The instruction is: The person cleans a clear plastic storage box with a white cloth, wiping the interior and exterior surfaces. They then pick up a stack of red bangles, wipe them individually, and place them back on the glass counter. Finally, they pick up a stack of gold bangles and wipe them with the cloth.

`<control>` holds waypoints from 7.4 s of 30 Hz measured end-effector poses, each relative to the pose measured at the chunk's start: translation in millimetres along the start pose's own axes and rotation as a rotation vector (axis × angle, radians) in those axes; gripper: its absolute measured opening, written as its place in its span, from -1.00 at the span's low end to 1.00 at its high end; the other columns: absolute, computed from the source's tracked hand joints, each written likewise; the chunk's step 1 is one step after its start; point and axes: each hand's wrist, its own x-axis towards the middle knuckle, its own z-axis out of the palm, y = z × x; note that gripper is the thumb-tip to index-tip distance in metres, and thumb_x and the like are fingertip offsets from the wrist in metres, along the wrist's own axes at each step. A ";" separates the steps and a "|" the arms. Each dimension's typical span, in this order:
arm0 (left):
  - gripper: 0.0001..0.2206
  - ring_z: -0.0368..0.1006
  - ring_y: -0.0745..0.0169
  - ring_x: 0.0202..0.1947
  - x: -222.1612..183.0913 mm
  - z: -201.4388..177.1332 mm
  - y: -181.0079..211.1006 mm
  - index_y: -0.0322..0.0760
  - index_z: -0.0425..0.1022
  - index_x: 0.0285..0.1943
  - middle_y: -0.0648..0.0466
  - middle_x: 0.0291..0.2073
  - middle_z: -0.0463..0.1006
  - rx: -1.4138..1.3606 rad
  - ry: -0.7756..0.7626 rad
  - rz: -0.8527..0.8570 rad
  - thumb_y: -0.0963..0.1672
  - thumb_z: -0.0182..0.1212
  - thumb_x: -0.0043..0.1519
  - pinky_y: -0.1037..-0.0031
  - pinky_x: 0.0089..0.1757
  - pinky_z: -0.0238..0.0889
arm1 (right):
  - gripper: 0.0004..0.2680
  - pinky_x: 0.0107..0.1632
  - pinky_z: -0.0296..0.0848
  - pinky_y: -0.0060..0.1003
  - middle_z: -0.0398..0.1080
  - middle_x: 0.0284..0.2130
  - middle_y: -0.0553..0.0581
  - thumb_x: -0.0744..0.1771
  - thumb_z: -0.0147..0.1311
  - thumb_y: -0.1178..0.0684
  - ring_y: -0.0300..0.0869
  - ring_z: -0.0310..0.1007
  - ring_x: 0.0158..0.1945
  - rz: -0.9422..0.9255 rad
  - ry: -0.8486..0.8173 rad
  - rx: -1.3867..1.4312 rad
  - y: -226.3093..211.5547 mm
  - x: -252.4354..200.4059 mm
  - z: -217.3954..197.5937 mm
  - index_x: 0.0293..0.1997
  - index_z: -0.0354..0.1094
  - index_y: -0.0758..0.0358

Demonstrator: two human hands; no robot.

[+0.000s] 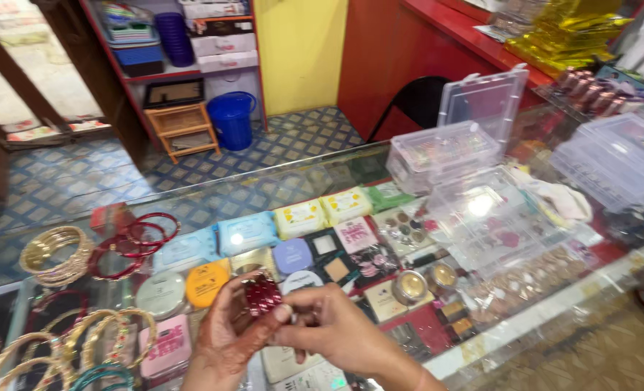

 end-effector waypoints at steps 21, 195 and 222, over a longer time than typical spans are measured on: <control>-0.22 0.58 0.21 -0.02 -25.8 -11.5 22.4 -0.16 0.41 0.27 0.03 -0.04 0.62 0.163 0.090 -0.121 -0.09 0.64 -0.23 0.33 -0.04 0.50 | -0.84 -0.45 0.33 -0.47 0.51 -0.41 0.01 0.29 0.29 0.24 -0.41 0.36 -0.45 0.114 -0.124 -0.076 15.1 16.7 12.0 -0.07 0.57 0.38; -0.32 0.29 -0.21 0.36 -165.3 -63.9 -40.5 -0.15 0.33 0.41 -0.21 0.35 0.28 0.773 0.168 0.690 0.17 0.31 0.19 -0.16 0.21 0.17 | -0.91 -0.01 0.58 -0.21 0.49 -0.20 0.27 0.24 0.19 0.43 -0.14 0.56 -0.13 -0.181 0.051 0.085 45.8 -88.2 48.8 -0.30 0.42 0.47; -0.12 -0.27 -0.37 0.48 -95.6 -62.8 -124.4 -0.17 -0.03 0.53 -0.28 0.50 -0.11 1.642 0.211 0.408 0.29 0.14 0.17 -0.42 0.22 -0.49 | -0.77 -0.22 0.53 -0.22 0.45 -0.09 0.10 0.24 0.04 0.35 -0.09 0.56 -0.18 -0.294 0.134 -0.900 0.9 14.6 17.2 -0.07 0.41 0.26</control>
